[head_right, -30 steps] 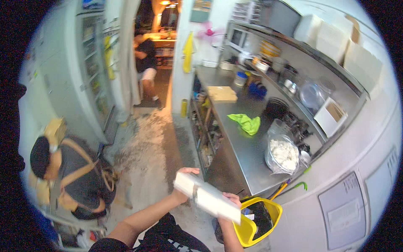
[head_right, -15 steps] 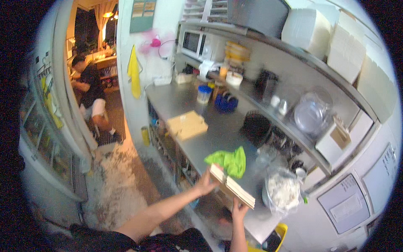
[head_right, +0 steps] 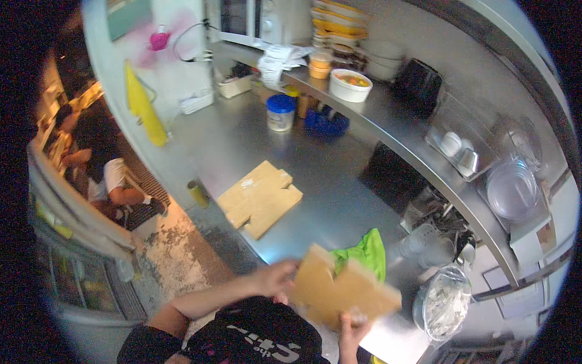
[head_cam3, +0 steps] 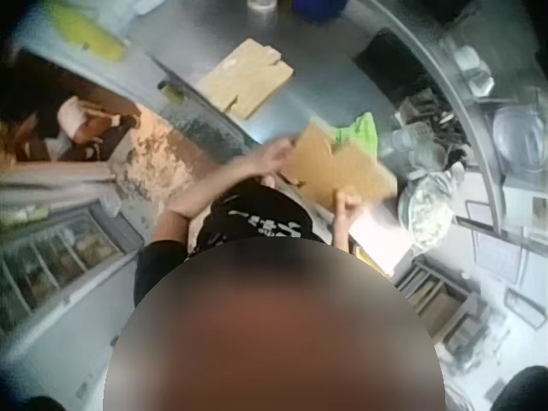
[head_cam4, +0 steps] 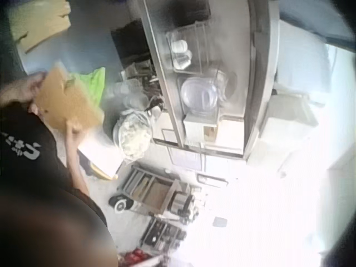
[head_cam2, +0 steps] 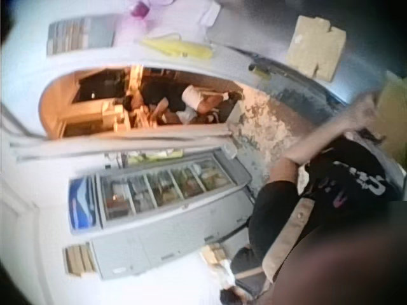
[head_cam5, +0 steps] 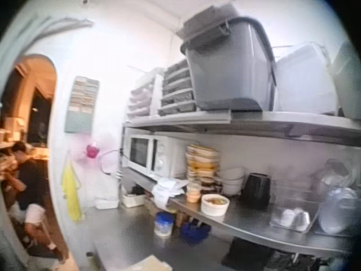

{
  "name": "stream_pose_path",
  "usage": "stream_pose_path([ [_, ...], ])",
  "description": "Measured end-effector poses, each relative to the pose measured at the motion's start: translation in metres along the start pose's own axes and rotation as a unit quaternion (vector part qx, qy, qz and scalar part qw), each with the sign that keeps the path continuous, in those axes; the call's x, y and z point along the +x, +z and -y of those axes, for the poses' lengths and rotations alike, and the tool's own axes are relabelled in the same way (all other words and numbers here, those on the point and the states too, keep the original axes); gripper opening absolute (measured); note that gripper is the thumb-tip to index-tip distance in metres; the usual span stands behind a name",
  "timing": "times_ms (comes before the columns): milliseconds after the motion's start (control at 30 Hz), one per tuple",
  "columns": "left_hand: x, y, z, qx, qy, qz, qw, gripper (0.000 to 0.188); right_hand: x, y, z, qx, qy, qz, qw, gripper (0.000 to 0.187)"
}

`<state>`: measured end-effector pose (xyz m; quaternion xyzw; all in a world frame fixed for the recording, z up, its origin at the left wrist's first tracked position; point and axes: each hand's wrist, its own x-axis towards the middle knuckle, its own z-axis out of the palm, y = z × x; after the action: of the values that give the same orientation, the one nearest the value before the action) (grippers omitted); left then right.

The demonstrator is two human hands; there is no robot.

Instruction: The person assembles flat cardboard pieces into small boxes on a stainless steel counter. They fold the pieces, align edges, and stack completed units. A coworker is visible nearby also handling cardboard.

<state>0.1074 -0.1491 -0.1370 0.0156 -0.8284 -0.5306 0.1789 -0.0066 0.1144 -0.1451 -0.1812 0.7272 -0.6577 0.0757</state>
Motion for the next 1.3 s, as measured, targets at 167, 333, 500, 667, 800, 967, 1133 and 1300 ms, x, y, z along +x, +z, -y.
stream_pose_path([
  [167, 0.035, -0.138, 0.077, 0.427, -0.144, -0.172, 0.876, 0.086, 0.066, 0.124, -0.009, 0.012, 0.059, -0.001, 0.998, 0.050],
  [333, 0.042, -0.162, 0.106, 0.426, -0.158, -0.065, 0.889, 0.097, 0.072, 0.163, -0.030, -0.134, 0.167, -0.010, 0.977, 0.052],
  [500, 0.049, -0.176, 0.099, 0.344, -0.147, 0.000, 0.928, 0.093, 0.068, 0.191, 0.015, -0.060, 0.229, -0.078, 0.968, 0.054],
  [667, 0.059, -0.188, 0.088, 0.067, 0.025, 0.076, 0.995, 0.074, 0.026, 0.197, 0.064, 0.019, 0.201, -0.185, 0.962, 0.060],
  [800, 0.059, -0.166, 0.078, -0.108, -0.046, 0.205, 0.972, 0.058, -0.058, 0.192, 0.047, 0.213, 0.201, -0.270, 0.917, 0.062],
  [967, 0.024, -0.103, 0.051, -0.053, 0.040, 0.357, 0.932, 0.041, -0.254, 0.189, -0.008, 0.243, 0.275, -0.509, 0.779, 0.059],
  [1133, -0.053, 0.001, -0.005, 0.016, 0.290, 0.555, 0.779, 0.035, -0.515, 0.235, -0.023, 0.155, 0.303, -0.847, 0.408, 0.043],
  [1300, -0.154, 0.134, -0.058, 0.113, 0.565, 0.605, 0.550, 0.055, -0.722, 0.329, 0.063, 0.014, 0.129, -0.948, 0.291, 0.042],
])
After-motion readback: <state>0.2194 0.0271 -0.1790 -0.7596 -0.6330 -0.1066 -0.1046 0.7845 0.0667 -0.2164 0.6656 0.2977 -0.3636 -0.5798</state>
